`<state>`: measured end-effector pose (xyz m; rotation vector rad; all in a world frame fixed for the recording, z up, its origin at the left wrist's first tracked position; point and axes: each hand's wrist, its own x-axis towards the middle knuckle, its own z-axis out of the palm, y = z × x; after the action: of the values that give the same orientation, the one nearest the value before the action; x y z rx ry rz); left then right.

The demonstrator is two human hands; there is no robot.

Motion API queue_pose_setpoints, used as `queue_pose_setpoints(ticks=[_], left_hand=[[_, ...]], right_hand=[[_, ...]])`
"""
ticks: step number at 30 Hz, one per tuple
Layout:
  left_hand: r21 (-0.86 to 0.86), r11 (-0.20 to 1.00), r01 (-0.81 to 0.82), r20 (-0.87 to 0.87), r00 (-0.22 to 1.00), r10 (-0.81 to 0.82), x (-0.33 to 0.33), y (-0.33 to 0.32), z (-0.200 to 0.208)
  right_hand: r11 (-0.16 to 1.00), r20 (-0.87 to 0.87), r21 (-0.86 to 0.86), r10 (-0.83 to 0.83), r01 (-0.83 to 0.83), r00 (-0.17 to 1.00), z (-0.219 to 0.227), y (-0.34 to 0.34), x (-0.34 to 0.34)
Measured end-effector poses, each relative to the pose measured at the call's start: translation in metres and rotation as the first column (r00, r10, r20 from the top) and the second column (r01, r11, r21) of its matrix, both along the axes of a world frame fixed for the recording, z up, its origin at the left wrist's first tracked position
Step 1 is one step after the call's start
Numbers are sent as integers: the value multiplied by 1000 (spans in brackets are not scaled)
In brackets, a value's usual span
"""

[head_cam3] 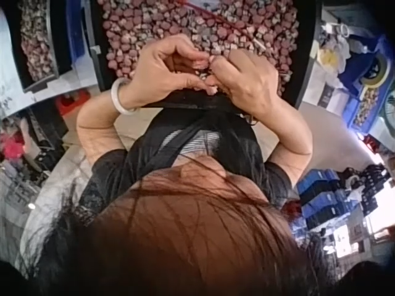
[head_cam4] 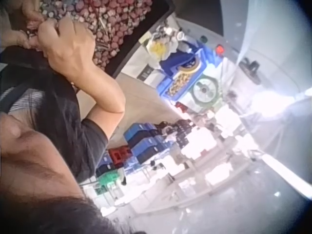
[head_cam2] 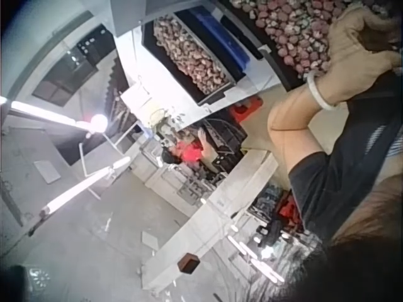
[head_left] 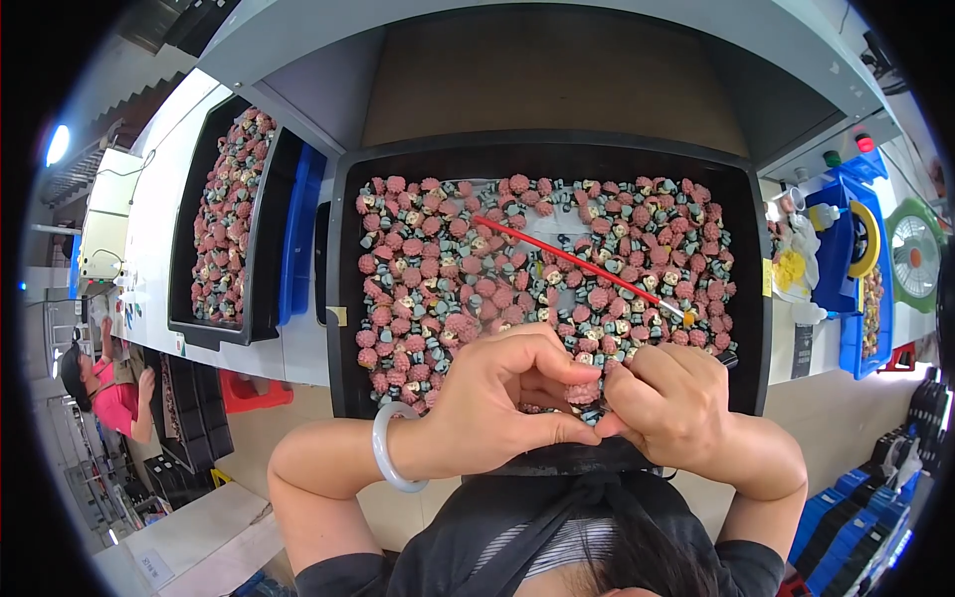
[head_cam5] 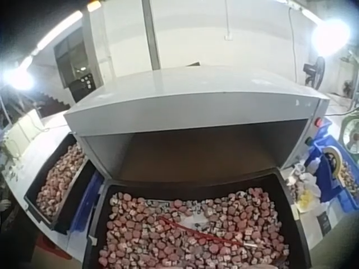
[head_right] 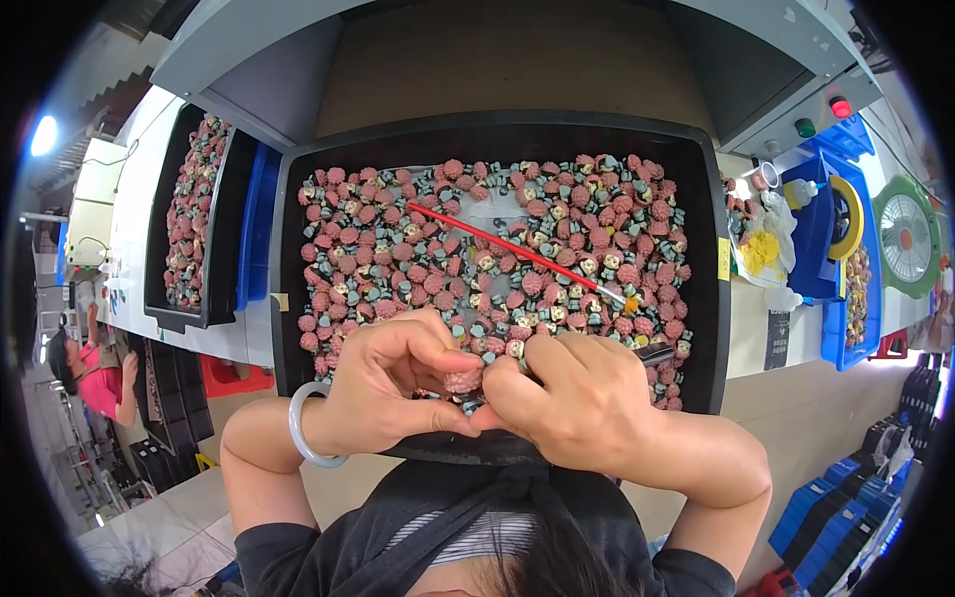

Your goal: Using a small brush to apply a substance to small toy animal figurines in a factory setting.

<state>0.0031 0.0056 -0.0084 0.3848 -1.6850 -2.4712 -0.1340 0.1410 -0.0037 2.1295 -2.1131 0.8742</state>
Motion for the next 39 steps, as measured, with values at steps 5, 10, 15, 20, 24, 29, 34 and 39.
queue_pose_setpoints(ticks=[5, 10, 15, 20, 24, 29, 34, 39], left_hand=[[20, 1000, 14, 3, 1000, -14, 0, -2, -1], [85, 990, -117, 65, 992, 111, -7, -10, -3], [57, 995, -78, 99, 992, 72, -16, -11, -11], [-132, 990, -47, 79, 995, 58, -15, -10, -9], [-201, 978, -48, 149, 986, 79, -11, -7, -6], [-194, 981, 0, 198, 979, 39, -10, -8, -8], [-208, 978, 28, 224, 974, 20, -11, -6, -4], [-89, 996, -32, 103, 994, 41, -8, -8, -6]], right_hand=[[998, 46, 64, 8, -11, 999, 5, -2, -3], [936, 271, 162, -347, 313, 898, -2, -11, -35], [810, -42, 479, -365, 340, 930, -46, -17, -45], [768, -150, 521, -346, 372, 926, -42, -15, -48], [906, 429, 215, -423, 365, 798, 10, -3, -32], [898, 659, -404, 151, 178, 737, 17, 13, -13], [935, 354, -151, -251, 320, 901, 5, 2, -36], [835, 178, 386, -485, 393, 856, 4, 0, -41]])
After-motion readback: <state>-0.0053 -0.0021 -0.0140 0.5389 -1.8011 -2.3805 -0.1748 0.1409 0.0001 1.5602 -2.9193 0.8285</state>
